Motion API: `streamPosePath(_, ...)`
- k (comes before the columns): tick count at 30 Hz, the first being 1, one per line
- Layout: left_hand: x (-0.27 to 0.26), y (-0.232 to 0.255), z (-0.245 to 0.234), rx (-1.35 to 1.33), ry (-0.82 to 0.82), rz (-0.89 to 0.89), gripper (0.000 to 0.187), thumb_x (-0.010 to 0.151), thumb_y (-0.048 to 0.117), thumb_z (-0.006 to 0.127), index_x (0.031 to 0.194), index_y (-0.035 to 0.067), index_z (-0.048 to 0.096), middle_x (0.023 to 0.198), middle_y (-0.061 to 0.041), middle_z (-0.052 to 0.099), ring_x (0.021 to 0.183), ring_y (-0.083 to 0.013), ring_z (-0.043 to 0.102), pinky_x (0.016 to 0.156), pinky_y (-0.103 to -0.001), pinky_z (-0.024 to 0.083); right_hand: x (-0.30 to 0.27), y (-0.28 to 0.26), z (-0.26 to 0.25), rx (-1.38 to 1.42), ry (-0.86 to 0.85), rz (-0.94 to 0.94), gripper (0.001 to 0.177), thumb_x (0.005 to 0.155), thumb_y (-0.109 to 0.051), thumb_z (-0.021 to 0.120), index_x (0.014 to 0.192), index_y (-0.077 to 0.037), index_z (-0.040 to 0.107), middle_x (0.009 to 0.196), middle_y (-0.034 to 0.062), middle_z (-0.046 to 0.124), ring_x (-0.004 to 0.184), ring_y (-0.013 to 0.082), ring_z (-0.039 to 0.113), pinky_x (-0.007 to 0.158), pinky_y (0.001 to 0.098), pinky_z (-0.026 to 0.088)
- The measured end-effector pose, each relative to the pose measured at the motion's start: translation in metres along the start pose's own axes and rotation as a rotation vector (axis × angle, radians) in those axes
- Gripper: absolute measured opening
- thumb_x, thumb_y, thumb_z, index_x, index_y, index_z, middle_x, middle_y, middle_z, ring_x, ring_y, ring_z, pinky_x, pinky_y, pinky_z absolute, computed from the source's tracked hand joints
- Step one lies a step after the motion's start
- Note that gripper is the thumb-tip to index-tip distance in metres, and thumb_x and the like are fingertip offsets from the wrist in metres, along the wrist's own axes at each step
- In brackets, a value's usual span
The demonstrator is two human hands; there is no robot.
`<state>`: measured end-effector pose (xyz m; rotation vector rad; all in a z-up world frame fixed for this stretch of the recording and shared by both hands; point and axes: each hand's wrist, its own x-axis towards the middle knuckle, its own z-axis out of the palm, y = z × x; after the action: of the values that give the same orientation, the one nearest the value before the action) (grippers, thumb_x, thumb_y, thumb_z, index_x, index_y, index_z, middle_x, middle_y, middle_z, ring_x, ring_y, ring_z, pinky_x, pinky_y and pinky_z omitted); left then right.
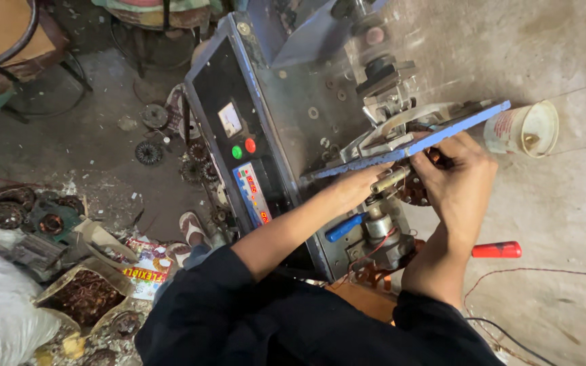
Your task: The person operates a wire-winding machine to wrap copper wire around a cylindrical core. They guide the wire with both hands, adjust the core's position, and occasionally press the machine's control buttons to manage the winding process.
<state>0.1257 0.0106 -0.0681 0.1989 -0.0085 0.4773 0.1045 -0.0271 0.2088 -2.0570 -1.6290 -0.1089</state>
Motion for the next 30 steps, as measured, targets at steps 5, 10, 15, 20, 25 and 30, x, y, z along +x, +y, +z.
streamPosePath(5, 0.032, -0.016, -0.035, -0.134, -0.153, 0.138, 0.05, 0.092, 0.016, 0.079, 0.138, 0.011, 0.061, 0.133, -0.007, 0.067, 0.125, -0.0243, 0.061, 0.104, -0.048, 0.053, -0.001, -0.001, 0.002, -0.002, 0.008, 0.03, 0.025, 0.088, -0.003, 0.081, 0.112, -0.006, 0.077, 0.106, 0.0109, 0.075, 0.09, 0.0235, 0.072, 0.081, 0.032, 0.053)
streamPosePath(10, 0.033, -0.017, -0.034, -0.15, -0.3, 0.173, 0.057, 0.084, 0.015, 0.081, 0.138, 0.012, 0.062, 0.134, -0.004, 0.068, 0.126, -0.0212, 0.062, 0.107, -0.044, 0.053, -0.001, -0.003, 0.001, -0.005, 0.007, 0.034, 0.027, 0.088, -0.003, 0.082, 0.114, -0.004, 0.077, 0.105, 0.0105, 0.073, 0.09, 0.0233, 0.071, 0.082, 0.0314, 0.053)
streamPosePath(15, 0.036, -0.008, -0.018, -0.015, -0.12, 0.037, 0.046, 0.094, 0.021, 0.079, 0.136, 0.011, 0.062, 0.131, -0.005, 0.068, 0.123, -0.0202, 0.062, 0.103, -0.042, 0.054, -0.001, -0.002, 0.002, 0.027, 0.015, 0.055, 0.03, 0.087, -0.001, 0.08, 0.117, -0.003, 0.075, 0.107, 0.01, 0.073, 0.09, 0.0194, 0.07, 0.082, 0.0302, 0.053)
streamPosePath(20, 0.033, -0.004, -0.011, -0.062, -0.162, 0.018, 0.047, 0.097, 0.024, 0.078, 0.138, 0.01, 0.062, 0.134, -0.006, 0.066, 0.124, -0.0208, 0.062, 0.107, -0.042, 0.054, -0.003, 0.002, 0.003, 0.047, 0.022, 0.088, 0.032, 0.087, 0.0, 0.08, 0.118, -0.003, 0.075, 0.104, 0.0092, 0.072, 0.086, 0.0179, 0.067, 0.08, 0.0298, 0.052)
streamPosePath(25, 0.03, -0.002, -0.007, -0.159, -0.241, 0.107, 0.057, 0.09, 0.03, 0.081, 0.14, 0.011, 0.062, 0.137, -0.005, 0.066, 0.128, -0.0205, 0.062, 0.111, -0.044, 0.052, -0.004, 0.007, 0.004, 0.013, 0.025, 0.058, 0.031, 0.086, 0.001, 0.081, 0.116, -0.001, 0.075, 0.104, 0.0095, 0.072, 0.088, 0.018, 0.068, 0.082, 0.0303, 0.053)
streamPosePath(30, 0.028, 0.0, -0.005, -0.202, -0.199, 0.019, 0.057, 0.089, 0.034, 0.082, 0.137, 0.012, 0.063, 0.133, -0.006, 0.067, 0.123, -0.0221, 0.063, 0.107, -0.044, 0.054, -0.004, 0.008, 0.004, 0.01, 0.026, 0.055, 0.03, 0.087, 0.0, 0.081, 0.116, -0.002, 0.075, 0.103, 0.0101, 0.072, 0.088, 0.0195, 0.068, 0.083, 0.0306, 0.053)
